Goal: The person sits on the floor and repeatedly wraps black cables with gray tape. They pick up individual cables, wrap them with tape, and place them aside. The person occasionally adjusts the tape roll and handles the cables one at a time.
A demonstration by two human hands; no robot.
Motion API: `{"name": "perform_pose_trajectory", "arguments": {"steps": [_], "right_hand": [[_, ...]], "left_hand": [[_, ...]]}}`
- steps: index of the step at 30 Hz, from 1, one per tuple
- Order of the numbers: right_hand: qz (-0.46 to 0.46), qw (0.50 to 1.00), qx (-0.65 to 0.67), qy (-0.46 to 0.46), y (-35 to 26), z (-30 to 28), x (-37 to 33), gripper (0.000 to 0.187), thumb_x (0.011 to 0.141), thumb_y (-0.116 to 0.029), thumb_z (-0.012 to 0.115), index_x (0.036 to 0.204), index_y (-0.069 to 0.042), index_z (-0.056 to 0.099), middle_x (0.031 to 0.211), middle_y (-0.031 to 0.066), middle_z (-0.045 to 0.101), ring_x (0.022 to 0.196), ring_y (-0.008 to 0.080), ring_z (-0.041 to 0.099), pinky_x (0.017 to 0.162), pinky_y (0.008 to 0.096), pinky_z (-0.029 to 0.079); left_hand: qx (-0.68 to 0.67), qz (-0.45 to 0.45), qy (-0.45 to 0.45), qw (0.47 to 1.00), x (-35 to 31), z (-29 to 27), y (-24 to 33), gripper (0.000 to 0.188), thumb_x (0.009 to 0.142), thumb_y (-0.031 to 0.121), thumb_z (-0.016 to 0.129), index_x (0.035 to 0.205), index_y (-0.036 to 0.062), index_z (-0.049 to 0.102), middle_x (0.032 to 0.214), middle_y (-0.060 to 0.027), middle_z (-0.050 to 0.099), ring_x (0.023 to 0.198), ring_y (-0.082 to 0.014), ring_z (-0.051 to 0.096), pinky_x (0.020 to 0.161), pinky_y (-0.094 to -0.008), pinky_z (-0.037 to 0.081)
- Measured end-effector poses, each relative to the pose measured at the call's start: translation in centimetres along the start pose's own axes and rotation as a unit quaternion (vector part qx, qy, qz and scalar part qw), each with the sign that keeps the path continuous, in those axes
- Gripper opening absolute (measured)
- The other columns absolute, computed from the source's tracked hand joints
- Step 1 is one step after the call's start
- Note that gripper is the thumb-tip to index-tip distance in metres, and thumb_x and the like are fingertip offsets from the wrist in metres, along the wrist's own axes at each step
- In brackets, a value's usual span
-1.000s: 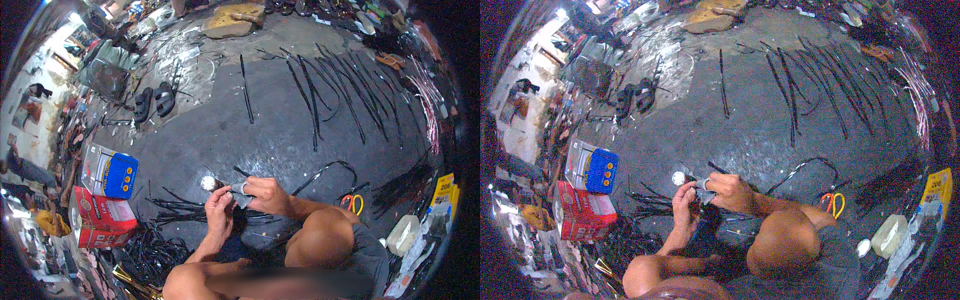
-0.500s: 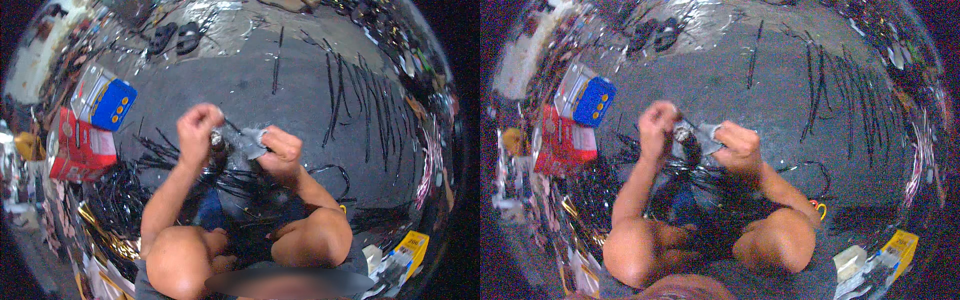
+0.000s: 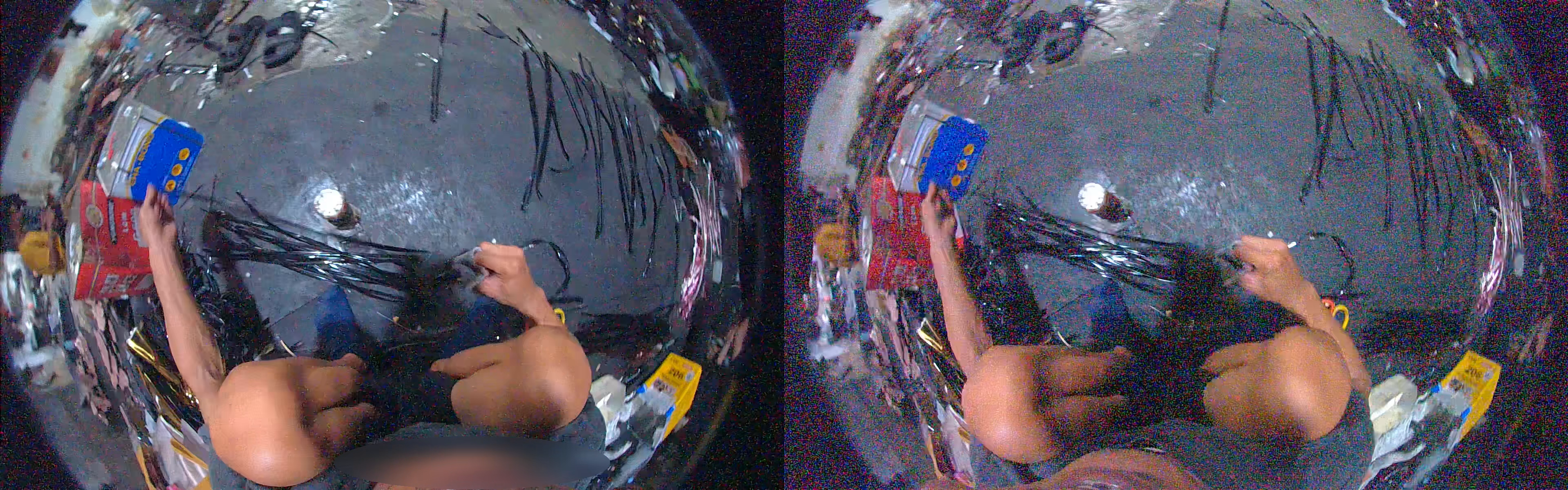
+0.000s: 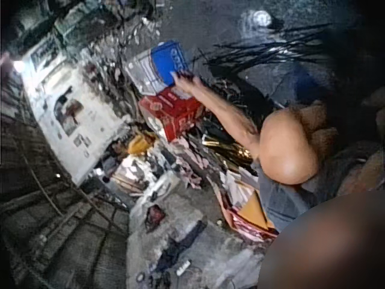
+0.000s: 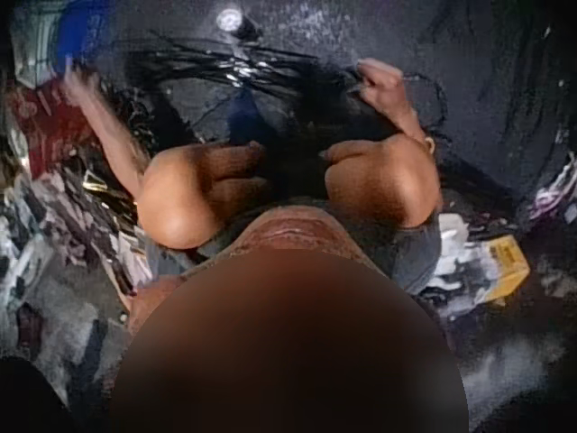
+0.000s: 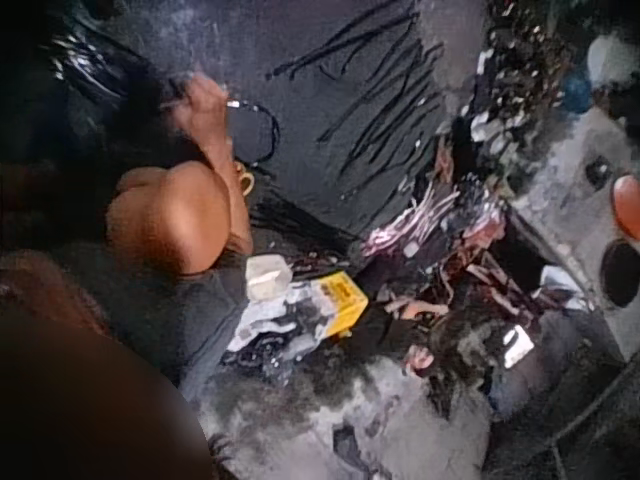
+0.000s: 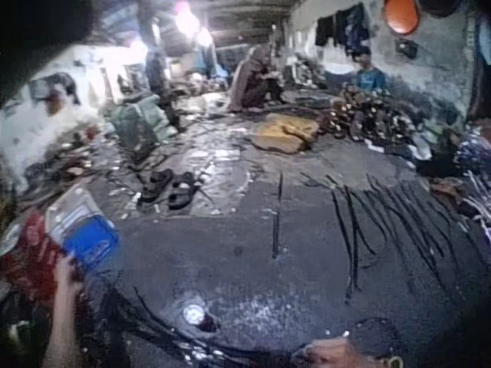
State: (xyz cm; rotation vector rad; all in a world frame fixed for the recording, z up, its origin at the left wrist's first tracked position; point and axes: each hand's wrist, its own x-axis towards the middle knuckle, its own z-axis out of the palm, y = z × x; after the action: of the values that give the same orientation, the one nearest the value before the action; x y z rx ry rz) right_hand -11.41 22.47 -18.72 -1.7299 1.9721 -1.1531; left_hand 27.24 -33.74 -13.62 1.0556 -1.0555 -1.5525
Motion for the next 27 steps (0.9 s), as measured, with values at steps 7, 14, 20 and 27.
{"name": "perform_pose_trajectory", "arguments": {"steps": [7, 14, 20, 27], "right_hand": [[0.134, 0.969, -0.197, 0.065, 7.0, 1.3, 8.5, 0.042, 0.076, -0.029, 0.071, 0.113, -0.01, 0.066, 0.128, 0.023, 0.053, 0.12, 0.0379, 0.051, 0.1, 0.0464, 0.043], [0.337, 0.915, -0.212, 0.065, 14.9, 5.8, 20.9, 0.047, 0.081, -0.043, 0.068, 0.118, -0.014, 0.066, 0.135, 0.0246, 0.045, 0.122, 0.0456, 0.043, 0.1, 0.0514, 0.042], [0.349, 0.909, -0.219, 0.057, 14.5, 6.6, 22.2, 0.049, 0.084, -0.038, 0.063, 0.111, 0.003, 0.063, 0.128, 0.0244, 0.047, 0.122, 0.0427, 0.044, 0.099, 0.0499, 0.044], [0.393, 0.915, -0.077, 0.046, 15.2, 1.2, 21.4, 0.041, 0.088, -0.036, 0.06, 0.098, 0.004, 0.066, 0.081, 0.0155, 0.066, 0.077, 0.0335, 0.067, 0.073, 0.0463, 0.053]], "left_hand": [[0.664, 0.317, 0.185, 0.652, -5.3, -2.3, -8.3, 0.074, 0.072, 0.05, 0.079, 0.115, -0.0077, 0.059, 0.109, -0.0187, 0.065, 0.092, -0.0261, 0.062, 0.081, -0.0341, 0.049], [0.491, 0.268, -0.09, 0.824, -16.6, 14.6, -9.1, 0.048, 0.07, 0.012, 0.078, 0.115, 0.0048, 0.062, 0.113, -0.0131, 0.058, 0.099, -0.0241, 0.056, 0.085, -0.0346, 0.046], [0.468, 0.349, -0.216, 0.783, -21.7, 17.7, -7.9, 0.039, 0.07, 0.003, 0.074, 0.108, 0.0062, 0.065, 0.118, -0.0143, 0.055, 0.11, -0.0313, 0.055, 0.091, -0.0389, 0.047], [0.381, 0.409, -0.302, 0.773, -24.8, 22.9, -7.3, 0.033, 0.068, 0.002, 0.074, 0.1, 0.003, 0.066, 0.105, -0.0148, 0.061, 0.098, -0.0317, 0.06, 0.083, -0.0393, 0.05]]}}
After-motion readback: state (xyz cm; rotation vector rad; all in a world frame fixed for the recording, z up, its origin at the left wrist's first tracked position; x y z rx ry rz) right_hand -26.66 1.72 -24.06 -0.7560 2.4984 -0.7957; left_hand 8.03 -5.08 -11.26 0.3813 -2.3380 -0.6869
